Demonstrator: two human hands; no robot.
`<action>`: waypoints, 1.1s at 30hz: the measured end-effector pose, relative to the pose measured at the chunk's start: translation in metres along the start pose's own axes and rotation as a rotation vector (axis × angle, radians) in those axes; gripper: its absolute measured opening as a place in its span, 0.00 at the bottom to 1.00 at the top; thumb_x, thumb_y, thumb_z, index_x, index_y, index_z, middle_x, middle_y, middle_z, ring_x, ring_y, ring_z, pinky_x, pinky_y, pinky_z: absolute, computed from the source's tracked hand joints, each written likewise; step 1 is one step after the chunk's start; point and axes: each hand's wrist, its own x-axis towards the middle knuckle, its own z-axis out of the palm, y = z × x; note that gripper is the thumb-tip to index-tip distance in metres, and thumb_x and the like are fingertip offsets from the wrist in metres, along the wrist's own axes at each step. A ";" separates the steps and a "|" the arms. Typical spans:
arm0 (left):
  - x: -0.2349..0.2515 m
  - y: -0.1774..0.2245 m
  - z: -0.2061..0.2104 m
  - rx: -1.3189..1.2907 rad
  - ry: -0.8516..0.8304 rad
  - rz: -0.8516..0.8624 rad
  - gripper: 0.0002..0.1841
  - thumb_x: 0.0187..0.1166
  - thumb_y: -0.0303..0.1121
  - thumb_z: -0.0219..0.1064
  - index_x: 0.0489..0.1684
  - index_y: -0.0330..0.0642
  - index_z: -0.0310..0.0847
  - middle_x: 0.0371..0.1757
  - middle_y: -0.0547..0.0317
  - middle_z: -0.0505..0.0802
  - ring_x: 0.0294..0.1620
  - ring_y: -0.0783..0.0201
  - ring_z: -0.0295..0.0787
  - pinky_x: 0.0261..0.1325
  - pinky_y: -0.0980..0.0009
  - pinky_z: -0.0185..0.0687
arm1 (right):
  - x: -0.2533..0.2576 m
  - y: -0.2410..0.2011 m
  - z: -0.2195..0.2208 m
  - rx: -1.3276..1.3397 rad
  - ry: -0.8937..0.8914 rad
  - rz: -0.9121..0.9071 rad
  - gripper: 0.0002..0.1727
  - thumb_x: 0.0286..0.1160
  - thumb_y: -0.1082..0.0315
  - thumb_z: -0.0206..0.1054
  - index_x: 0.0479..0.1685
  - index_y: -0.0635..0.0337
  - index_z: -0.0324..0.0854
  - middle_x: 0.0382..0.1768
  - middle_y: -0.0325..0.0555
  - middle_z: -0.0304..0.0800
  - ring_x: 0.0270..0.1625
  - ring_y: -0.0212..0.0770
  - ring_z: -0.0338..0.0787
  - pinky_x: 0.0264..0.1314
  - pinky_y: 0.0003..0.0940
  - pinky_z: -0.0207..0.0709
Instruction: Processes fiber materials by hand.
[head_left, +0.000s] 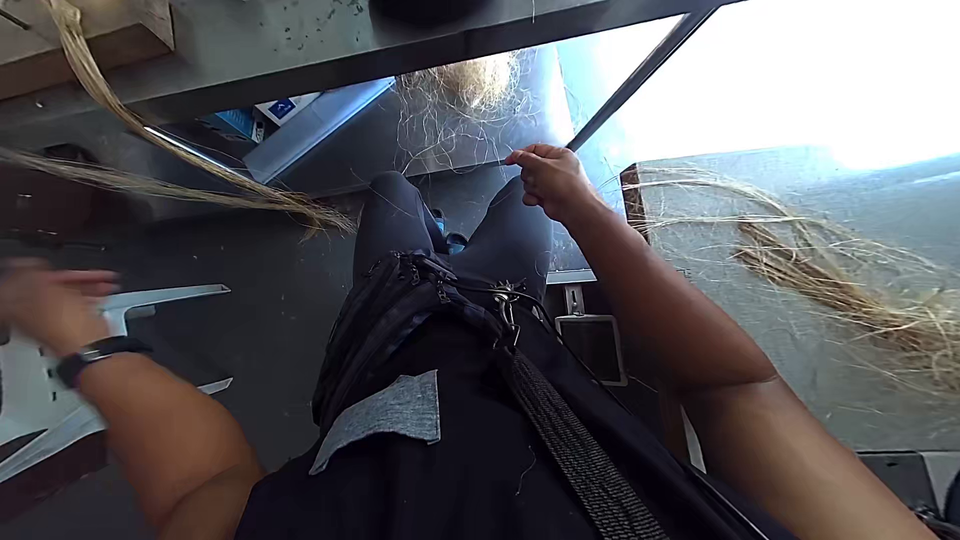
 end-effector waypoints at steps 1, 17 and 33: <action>-0.010 -0.032 0.022 0.237 -0.192 -0.146 0.20 0.90 0.39 0.52 0.72 0.36 0.72 0.41 0.54 0.89 0.32 0.66 0.86 0.41 0.65 0.86 | -0.001 0.001 0.001 0.003 -0.016 -0.006 0.10 0.89 0.63 0.62 0.43 0.56 0.86 0.13 0.30 0.62 0.10 0.26 0.59 0.11 0.21 0.58; -0.075 0.049 0.221 0.445 -0.989 0.194 0.18 0.93 0.36 0.53 0.73 0.44 0.80 0.52 0.40 0.92 0.42 0.46 0.94 0.47 0.45 0.89 | -0.010 0.004 0.004 0.061 -0.345 -0.163 0.11 0.89 0.66 0.60 0.49 0.61 0.87 0.18 0.33 0.74 0.15 0.28 0.72 0.18 0.23 0.73; -0.154 0.138 0.290 -0.524 -1.054 0.229 0.22 0.97 0.39 0.43 0.59 0.36 0.84 0.23 0.61 0.88 0.20 0.68 0.85 0.28 0.72 0.86 | -0.005 0.011 0.001 -0.956 -0.516 -0.291 0.13 0.87 0.62 0.64 0.43 0.58 0.92 0.31 0.46 0.90 0.32 0.43 0.86 0.41 0.49 0.80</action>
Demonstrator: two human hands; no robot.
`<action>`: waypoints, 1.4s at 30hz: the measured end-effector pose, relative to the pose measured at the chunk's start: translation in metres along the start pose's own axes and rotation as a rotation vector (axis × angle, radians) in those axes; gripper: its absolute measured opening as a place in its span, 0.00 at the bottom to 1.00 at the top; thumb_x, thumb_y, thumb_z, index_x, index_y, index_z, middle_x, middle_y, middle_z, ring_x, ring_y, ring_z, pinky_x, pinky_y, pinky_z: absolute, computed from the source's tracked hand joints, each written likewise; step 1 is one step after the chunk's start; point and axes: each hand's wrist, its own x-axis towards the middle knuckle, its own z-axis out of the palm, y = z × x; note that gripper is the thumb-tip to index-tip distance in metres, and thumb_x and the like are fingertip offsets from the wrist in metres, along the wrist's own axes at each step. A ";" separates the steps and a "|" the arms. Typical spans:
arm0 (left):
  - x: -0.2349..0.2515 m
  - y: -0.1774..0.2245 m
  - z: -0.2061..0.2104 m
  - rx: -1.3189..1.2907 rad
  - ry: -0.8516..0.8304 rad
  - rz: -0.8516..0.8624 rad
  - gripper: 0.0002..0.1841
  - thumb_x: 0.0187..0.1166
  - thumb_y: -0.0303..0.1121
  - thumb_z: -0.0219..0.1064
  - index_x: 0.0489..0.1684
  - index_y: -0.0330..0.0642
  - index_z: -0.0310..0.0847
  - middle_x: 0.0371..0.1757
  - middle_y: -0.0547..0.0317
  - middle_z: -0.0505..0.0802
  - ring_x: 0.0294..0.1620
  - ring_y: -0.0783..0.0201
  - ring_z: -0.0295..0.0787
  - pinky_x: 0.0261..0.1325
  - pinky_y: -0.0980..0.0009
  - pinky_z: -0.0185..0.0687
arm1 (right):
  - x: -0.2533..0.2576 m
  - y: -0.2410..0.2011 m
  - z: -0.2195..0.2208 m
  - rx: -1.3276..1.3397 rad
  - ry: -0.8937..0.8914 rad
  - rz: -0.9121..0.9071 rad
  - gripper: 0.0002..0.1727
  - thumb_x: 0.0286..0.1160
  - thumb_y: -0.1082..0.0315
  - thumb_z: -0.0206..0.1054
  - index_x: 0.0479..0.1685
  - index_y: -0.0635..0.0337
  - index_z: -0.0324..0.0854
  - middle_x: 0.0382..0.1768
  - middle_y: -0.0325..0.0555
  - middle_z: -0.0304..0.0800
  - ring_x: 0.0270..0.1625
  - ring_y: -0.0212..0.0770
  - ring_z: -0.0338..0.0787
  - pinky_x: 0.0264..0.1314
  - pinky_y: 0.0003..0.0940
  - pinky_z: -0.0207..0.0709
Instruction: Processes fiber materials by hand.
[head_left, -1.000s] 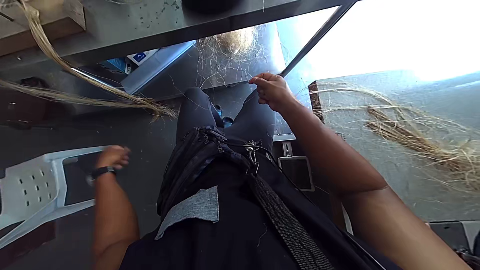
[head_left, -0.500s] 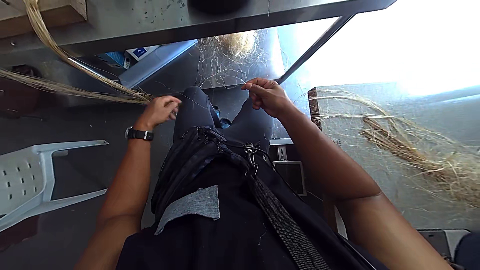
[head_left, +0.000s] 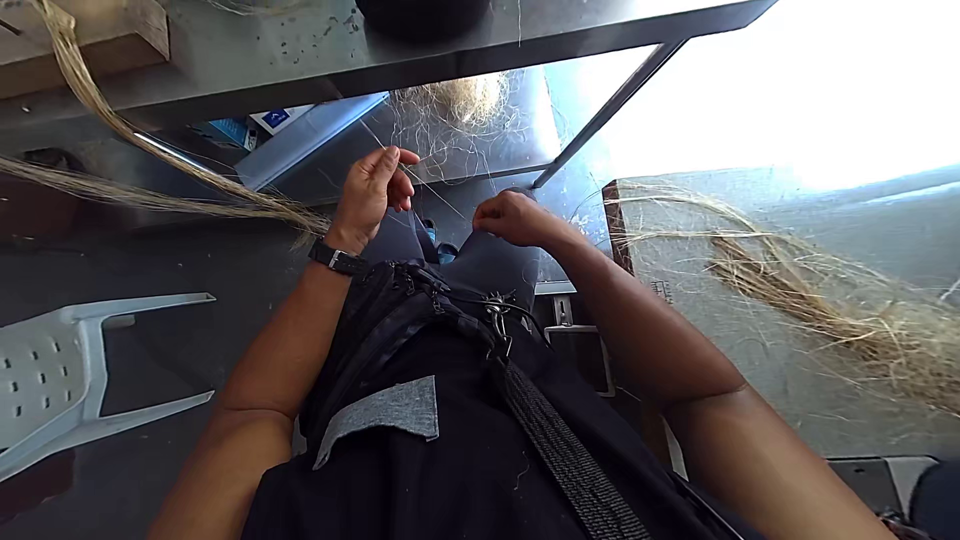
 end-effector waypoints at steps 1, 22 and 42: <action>-0.002 0.002 -0.001 0.064 -0.002 0.034 0.22 0.97 0.38 0.43 0.59 0.35 0.84 0.24 0.61 0.88 0.21 0.67 0.85 0.28 0.71 0.87 | 0.003 0.005 0.002 -0.100 -0.018 0.044 0.13 0.86 0.62 0.64 0.42 0.58 0.92 0.35 0.50 0.92 0.39 0.49 0.89 0.49 0.58 0.81; -0.018 -0.022 0.047 0.302 -0.538 -0.063 0.21 0.94 0.35 0.48 0.36 0.35 0.86 0.19 0.59 0.87 0.19 0.67 0.85 0.28 0.70 0.86 | -0.010 -0.033 0.017 0.885 0.224 -0.224 0.11 0.87 0.69 0.64 0.54 0.68 0.87 0.36 0.47 0.92 0.20 0.31 0.82 0.22 0.27 0.81; -0.017 -0.024 0.047 0.155 -0.103 0.052 0.10 0.89 0.32 0.62 0.49 0.36 0.88 0.24 0.60 0.88 0.19 0.70 0.82 0.21 0.76 0.80 | -0.008 -0.029 0.018 0.705 0.245 -0.153 0.09 0.83 0.69 0.69 0.45 0.66 0.90 0.37 0.44 0.95 0.19 0.30 0.82 0.21 0.25 0.79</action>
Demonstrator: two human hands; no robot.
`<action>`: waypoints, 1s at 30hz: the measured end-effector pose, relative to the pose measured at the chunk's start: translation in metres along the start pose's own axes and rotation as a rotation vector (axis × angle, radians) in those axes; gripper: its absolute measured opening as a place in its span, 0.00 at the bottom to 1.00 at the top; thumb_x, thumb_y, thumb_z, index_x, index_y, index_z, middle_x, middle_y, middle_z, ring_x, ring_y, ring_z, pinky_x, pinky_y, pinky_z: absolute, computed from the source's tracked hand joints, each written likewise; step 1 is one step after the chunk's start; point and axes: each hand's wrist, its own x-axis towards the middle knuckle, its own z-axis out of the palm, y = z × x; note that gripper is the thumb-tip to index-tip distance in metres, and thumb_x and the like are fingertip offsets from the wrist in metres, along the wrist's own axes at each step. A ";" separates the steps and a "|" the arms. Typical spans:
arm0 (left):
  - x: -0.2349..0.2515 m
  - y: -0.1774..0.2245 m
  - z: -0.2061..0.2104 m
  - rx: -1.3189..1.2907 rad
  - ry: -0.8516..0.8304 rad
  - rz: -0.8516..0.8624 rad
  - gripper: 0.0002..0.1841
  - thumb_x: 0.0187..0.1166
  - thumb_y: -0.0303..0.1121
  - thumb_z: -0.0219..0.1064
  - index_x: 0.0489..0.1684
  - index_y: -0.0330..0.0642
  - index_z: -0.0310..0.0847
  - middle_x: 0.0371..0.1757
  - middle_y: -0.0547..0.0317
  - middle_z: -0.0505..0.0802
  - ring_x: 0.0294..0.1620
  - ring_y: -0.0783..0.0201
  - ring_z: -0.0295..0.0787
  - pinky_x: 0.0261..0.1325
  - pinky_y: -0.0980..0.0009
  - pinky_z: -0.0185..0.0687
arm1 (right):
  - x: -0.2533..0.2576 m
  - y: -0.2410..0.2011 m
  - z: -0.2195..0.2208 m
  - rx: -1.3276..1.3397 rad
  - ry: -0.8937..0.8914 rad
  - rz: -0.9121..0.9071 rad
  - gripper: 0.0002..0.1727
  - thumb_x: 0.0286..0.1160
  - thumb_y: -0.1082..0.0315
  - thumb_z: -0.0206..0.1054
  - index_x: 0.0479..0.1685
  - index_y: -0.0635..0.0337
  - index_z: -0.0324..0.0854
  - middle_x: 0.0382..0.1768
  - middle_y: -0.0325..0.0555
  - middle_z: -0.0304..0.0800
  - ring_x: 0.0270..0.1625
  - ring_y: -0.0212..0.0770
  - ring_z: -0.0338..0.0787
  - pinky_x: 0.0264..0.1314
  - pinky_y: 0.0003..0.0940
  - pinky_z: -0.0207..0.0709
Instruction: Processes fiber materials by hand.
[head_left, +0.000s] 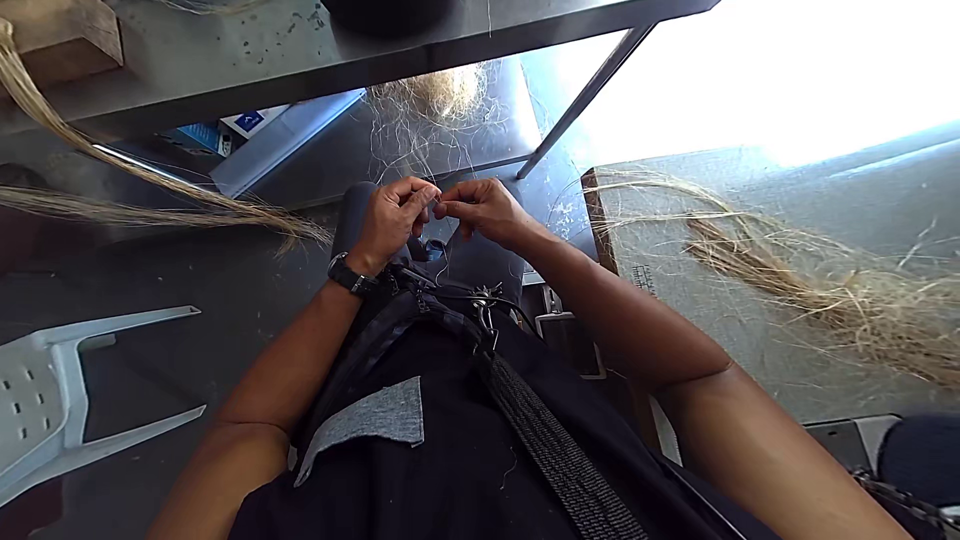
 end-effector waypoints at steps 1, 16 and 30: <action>0.000 -0.001 -0.001 -0.051 -0.005 -0.003 0.10 0.89 0.31 0.62 0.49 0.35 0.88 0.24 0.60 0.88 0.19 0.69 0.82 0.21 0.76 0.79 | 0.000 0.000 -0.001 0.021 -0.002 0.008 0.09 0.83 0.68 0.68 0.46 0.66 0.91 0.39 0.44 0.96 0.19 0.30 0.83 0.21 0.25 0.80; -0.010 0.000 -0.045 -0.832 -0.195 -0.069 0.16 0.96 0.42 0.45 0.45 0.52 0.80 0.32 0.61 0.91 0.32 0.63 0.92 0.41 0.65 0.91 | 0.011 -0.006 -0.043 0.397 0.393 0.206 0.12 0.92 0.62 0.56 0.51 0.58 0.83 0.40 0.43 0.94 0.26 0.33 0.87 0.27 0.28 0.84; -0.128 -0.096 -0.210 -0.282 0.447 -0.430 0.12 0.94 0.37 0.50 0.42 0.52 0.80 0.20 0.72 0.83 0.23 0.71 0.84 0.37 0.69 0.90 | 0.007 -0.033 -0.109 0.620 0.751 -0.219 0.11 0.96 0.67 0.44 0.57 0.61 0.69 0.46 0.53 0.92 0.52 0.51 0.96 0.63 0.49 0.90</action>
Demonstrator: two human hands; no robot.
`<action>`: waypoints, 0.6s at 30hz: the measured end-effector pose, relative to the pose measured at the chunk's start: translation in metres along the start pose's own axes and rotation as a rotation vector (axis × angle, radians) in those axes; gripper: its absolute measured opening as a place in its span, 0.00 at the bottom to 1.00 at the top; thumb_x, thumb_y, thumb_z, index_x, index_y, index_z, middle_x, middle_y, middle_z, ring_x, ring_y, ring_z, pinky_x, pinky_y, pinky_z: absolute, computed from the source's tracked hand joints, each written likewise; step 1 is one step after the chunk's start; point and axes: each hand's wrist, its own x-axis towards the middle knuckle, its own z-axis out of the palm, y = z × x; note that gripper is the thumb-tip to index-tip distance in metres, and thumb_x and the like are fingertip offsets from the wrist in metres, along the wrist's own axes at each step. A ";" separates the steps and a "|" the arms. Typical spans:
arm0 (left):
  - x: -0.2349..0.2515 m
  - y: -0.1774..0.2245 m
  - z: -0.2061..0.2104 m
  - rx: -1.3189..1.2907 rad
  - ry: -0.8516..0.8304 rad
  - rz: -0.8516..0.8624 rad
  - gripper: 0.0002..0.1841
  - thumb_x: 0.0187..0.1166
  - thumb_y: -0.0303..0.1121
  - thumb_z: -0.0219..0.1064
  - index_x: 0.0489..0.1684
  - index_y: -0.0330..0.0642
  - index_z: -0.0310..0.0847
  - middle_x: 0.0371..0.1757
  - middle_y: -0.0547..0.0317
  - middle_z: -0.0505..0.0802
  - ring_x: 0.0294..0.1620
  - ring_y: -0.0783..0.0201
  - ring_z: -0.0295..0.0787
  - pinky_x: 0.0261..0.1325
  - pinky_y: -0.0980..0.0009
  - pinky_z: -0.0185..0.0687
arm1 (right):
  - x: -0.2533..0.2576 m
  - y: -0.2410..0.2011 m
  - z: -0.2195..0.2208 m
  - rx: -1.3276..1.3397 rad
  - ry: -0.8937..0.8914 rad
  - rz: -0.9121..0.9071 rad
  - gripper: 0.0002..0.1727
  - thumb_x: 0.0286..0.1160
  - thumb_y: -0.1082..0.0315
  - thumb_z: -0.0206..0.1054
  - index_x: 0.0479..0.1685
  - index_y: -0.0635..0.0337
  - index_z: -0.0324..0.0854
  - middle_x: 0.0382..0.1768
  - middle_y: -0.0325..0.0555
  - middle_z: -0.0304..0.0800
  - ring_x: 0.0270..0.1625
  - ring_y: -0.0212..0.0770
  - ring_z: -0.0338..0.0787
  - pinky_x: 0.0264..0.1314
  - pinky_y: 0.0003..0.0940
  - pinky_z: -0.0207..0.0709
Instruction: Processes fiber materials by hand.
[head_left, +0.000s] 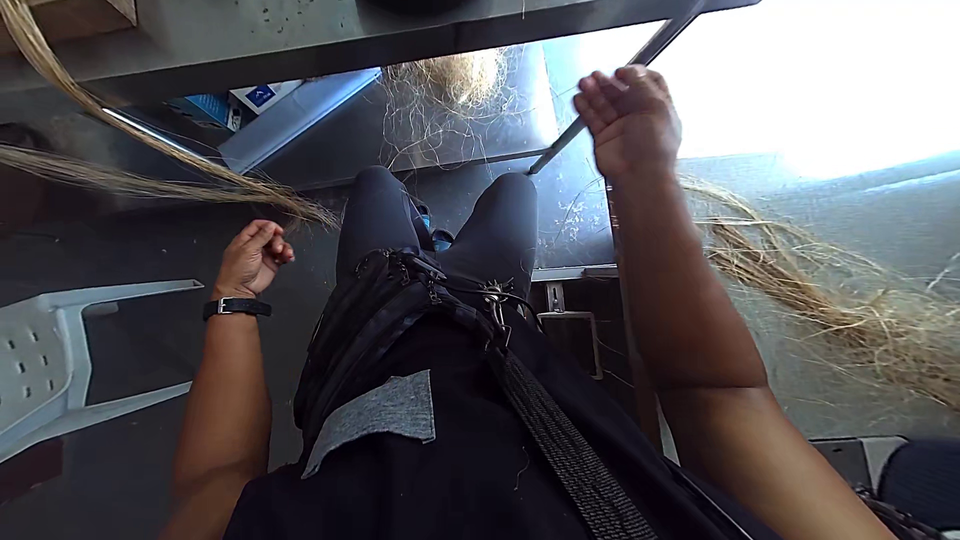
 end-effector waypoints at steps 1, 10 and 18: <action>-0.001 -0.012 -0.017 -0.016 0.117 -0.022 0.11 0.94 0.38 0.51 0.43 0.53 0.79 0.21 0.73 0.82 0.23 0.71 0.85 0.38 0.69 0.90 | 0.004 -0.011 -0.005 0.002 0.025 -0.047 0.11 0.97 0.66 0.43 0.60 0.62 0.68 0.47 0.53 0.92 0.53 0.51 0.96 0.64 0.49 0.89; -0.040 -0.071 -0.123 -0.190 0.874 -0.055 0.09 0.87 0.29 0.57 0.60 0.40 0.71 0.39 0.56 0.85 0.35 0.61 0.91 0.44 0.63 0.93 | 0.032 -0.076 -0.076 0.171 0.393 -0.237 0.20 0.95 0.65 0.47 0.79 0.60 0.58 0.67 0.59 0.83 0.69 0.52 0.88 0.72 0.47 0.83; -0.052 -0.077 -0.142 0.713 0.838 -0.383 0.23 0.88 0.37 0.57 0.78 0.35 0.75 0.70 0.32 0.85 0.66 0.41 0.86 0.67 0.43 0.80 | 0.026 -0.085 -0.081 0.198 0.444 -0.230 0.23 0.94 0.65 0.50 0.83 0.59 0.55 0.71 0.59 0.81 0.71 0.51 0.87 0.73 0.44 0.83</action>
